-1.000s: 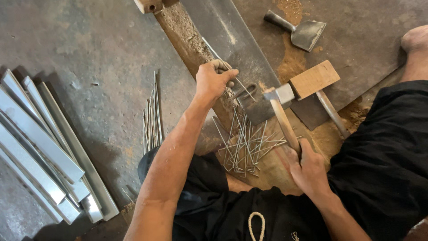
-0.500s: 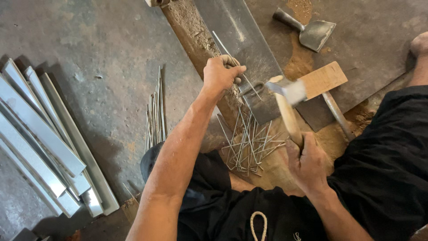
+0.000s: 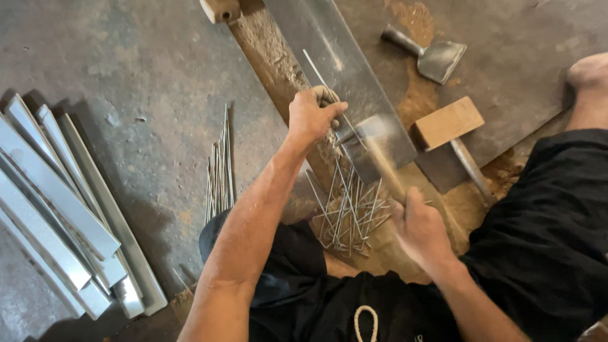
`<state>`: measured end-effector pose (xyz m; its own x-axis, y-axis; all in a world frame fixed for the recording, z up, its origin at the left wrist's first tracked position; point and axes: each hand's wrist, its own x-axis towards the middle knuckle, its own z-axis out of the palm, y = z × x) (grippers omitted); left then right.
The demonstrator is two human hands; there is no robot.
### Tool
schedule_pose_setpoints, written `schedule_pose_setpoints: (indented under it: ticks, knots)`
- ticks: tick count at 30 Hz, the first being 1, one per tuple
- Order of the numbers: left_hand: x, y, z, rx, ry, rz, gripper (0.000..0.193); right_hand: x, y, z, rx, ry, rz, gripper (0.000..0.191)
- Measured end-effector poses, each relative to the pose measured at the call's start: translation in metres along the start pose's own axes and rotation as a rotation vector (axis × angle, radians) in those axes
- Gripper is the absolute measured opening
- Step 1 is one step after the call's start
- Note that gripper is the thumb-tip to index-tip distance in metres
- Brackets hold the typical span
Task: The person sits on the workshop floor and bends short metal rods into U-shaped pieces. They hold each rod against a metal block with one hand and strike it with a hammer, then place the formed piece on a growing pile and pick up the next rod.
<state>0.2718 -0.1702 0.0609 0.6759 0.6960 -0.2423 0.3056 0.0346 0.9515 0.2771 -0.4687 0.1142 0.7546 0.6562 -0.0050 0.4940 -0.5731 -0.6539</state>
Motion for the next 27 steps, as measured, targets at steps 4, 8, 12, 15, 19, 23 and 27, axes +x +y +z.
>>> schedule_pose_setpoints:
  ticks: [4,8,12,15,19,23,27]
  knots:
    - [-0.004,0.009,0.0,0.051,0.007,0.061,0.013,0.001,0.002,-0.005,-0.055,-0.052,0.15,0.022]
    - [-0.013,0.013,0.0,0.074,0.012,0.064,0.013,-0.005,0.0,-0.002,0.054,0.237,-0.031,0.022]
    - [-0.019,0.019,0.001,0.116,0.05,0.174,0.013,0.003,0.001,0.002,-0.134,-0.075,0.063,0.027]
    - [-0.025,0.024,0.002,0.108,0.067,0.233,0.014,0.004,0.007,-0.002,-0.087,-0.051,0.16,0.023]
    - [-0.036,0.025,0.002,0.177,0.088,0.263,0.015,-0.004,0.011,0.003,-0.005,0.162,0.051,0.025]
    - [-0.038,0.029,0.003,0.253,0.153,0.351,0.02,0.0,0.014,0.012,-0.282,-0.128,0.098,0.027]
    - [-0.043,0.032,0.004,0.311,0.154,0.321,0.02,-0.001,0.013,0.01,-0.07,0.015,0.073,0.023]
